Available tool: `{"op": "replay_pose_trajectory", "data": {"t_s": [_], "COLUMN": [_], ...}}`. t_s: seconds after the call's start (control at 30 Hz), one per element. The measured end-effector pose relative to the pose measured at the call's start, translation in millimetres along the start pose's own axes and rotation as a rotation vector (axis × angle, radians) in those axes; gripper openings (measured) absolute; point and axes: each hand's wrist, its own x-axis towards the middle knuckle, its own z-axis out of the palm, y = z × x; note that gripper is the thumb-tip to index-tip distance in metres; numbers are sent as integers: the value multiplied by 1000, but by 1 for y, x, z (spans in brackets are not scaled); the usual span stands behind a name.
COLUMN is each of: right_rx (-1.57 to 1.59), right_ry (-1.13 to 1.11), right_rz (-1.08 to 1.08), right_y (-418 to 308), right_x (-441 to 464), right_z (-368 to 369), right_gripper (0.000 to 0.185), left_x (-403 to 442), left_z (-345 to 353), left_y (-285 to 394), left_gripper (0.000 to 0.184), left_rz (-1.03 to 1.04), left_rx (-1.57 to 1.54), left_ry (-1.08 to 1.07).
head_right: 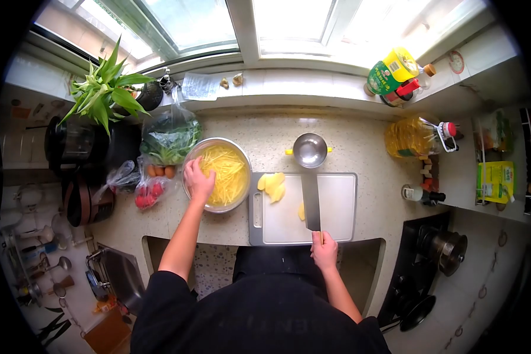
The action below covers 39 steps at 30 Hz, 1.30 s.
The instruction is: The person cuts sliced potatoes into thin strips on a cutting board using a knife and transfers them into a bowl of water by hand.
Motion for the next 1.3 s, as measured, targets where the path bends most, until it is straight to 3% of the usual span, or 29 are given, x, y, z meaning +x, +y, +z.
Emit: {"op": "replay_pose_trajectory", "data": {"t_s": [0.1,0.2,0.3,0.4,0.5,0.63,0.73,0.83,0.93,1.13,1.3], "right_rx": [19,18,29,19,-4,-14,-6,0,4,11,-1], "right_ry": [-9,-9,-13,-3,7,2,4,3,5,0,-19], "right_rz": [-4,0,10,10,4,10,6,7,13,23,12], "right_y": [3,0,-3,0,6,6,5,5,7,7,6], "right_x": [-1,-4,-7,-8,-9,-10,-12,-12,-13,-12,-10], "right_z": [0,0,-1,-2,-3,-4,-5,-5,-6,-5,0], "right_gripper": [44,43,43,44,44,44,45,45,45,44,42], "left_x": [1,8,8,-7,-25,-40,-37,-40,-42,-37,-21], "left_z": [4,0,-15,-22,-24,-16,-10,-22,-50,-20,-14], "left_y": [7,16,24,32,40,39,25,23,36,-6,-2], "left_gripper": [74,71,72,68,67,50,45,53,59,61,49], "left_rz": [-204,-115,23,330,576,530,570,481,173,122,-25], "left_rx": [-268,-327,-266,-57,86,148,76,162,155,-69,-221], "left_ry": [-145,-301,-481,-214,-306,-454,-418,-292,-345,-362,-328]}}
